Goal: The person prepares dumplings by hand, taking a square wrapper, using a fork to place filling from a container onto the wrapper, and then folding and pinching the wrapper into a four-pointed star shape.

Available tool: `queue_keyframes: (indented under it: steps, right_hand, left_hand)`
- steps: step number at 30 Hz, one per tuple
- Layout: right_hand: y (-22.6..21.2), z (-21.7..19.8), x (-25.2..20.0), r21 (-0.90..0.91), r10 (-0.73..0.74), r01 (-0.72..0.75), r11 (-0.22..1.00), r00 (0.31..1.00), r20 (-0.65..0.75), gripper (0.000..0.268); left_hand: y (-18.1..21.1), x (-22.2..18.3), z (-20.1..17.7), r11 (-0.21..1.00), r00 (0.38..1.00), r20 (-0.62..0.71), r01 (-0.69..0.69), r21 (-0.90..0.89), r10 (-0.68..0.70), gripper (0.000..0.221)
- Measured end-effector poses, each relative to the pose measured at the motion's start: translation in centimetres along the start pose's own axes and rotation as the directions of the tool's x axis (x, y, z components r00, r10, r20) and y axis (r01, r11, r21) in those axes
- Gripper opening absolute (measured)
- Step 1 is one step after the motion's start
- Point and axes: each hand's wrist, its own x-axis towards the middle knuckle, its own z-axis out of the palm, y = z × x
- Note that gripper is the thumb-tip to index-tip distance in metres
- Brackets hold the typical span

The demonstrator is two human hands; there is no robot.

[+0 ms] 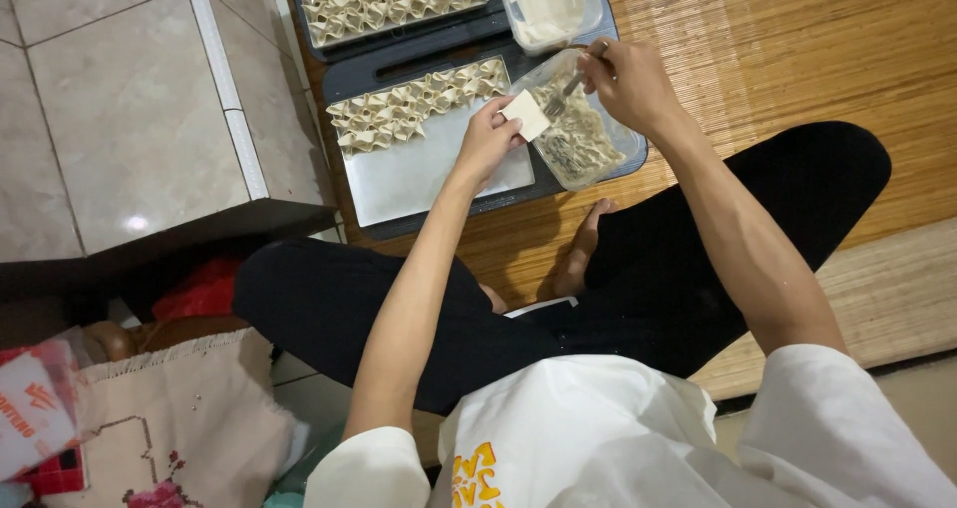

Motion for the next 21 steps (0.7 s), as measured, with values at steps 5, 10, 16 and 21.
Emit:
queue_keyframes:
  steps: [5,10,16,21]
  right_hand:
    - [-0.3,-0.2,-0.1,0.050,0.039,-0.040,0.998,0.999,0.030,0.026]
    - [-1.8,-1.4,-0.1,0.120,0.116,-0.121,0.985,0.992,0.041,0.024]
    - [-1.7,-2.7,-0.1,0.173,0.269,-0.272,0.947,0.962,0.041,0.023]
    - [0.5,-3.7,0.0,0.294,0.269,-0.236,0.926,0.960,-0.076,0.021]
  left_hand:
    - [-0.1,0.0,0.0,1.000,1.000,0.003,-0.009,0.003,0.009,0.046]
    - [0.2,-0.1,0.0,1.000,1.000,-0.001,-0.002,-0.001,0.002,0.049]
    - [0.3,-0.1,-0.1,1.000,1.000,-0.004,0.021,0.010,-0.021,0.051]
    - [0.7,0.1,-0.6,1.000,1.000,-0.024,0.003,-0.025,-0.003,0.048]
